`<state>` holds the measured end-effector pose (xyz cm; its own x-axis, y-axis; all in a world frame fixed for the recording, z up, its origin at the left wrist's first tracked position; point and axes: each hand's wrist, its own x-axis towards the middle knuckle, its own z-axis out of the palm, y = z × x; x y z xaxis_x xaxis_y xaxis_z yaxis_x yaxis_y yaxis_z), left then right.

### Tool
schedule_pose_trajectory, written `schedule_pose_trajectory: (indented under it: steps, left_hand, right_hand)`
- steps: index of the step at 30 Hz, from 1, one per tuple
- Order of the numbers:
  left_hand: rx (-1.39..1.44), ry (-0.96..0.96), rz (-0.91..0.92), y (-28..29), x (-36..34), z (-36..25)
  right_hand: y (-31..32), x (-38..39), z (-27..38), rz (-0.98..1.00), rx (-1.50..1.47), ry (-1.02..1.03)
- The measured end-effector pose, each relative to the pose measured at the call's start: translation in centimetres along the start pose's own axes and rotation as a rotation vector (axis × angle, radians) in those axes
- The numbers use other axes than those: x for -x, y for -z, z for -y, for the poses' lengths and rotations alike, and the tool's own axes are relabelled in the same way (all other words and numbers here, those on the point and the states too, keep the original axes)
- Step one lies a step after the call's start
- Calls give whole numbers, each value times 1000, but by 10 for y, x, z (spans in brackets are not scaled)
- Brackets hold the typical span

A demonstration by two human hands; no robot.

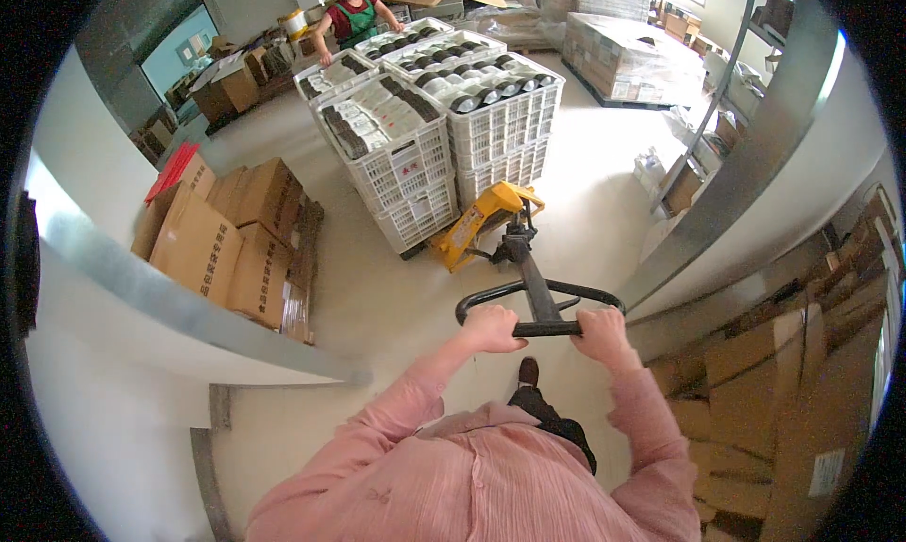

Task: Using a manual pallet jack to transport stacks of crates through a warehouse.

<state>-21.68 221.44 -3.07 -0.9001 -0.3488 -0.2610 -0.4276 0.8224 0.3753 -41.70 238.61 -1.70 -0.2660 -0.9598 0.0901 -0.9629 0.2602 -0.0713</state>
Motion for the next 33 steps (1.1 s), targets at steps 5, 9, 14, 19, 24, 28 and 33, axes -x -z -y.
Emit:
schedule_pose_trajectory:
  steps: [5, 9, 14, 19, 24, 28, 33]
  left_hand:
    - [44, -16, -55, 1, -5, 1]
    - [89, 11, -89, -2, -64, -43]
    - [38, 95, -111, -9, -132, -93]
    - [-12, 136, -189, -23, -266, -181]
    - [-7, 91, -323, -24, -307, -191]
    - [9, 26, -420, -33, -345, -202]
    - [-60, 20, -568, 1, -408, -205]
  right_hand:
    - [12, -18, -35, 203, -104, 32]
    - [5, -30, -114, 213, -16, 21]
    - [-6, -34, -195, 172, -64, 68]
    - [4, -57, -364, 184, -175, 157]
    - [-10, -76, -411, 166, -168, 167]
    - [6, -107, -448, 268, -111, 167]
    - [25, -166, -497, 220, -166, 225]
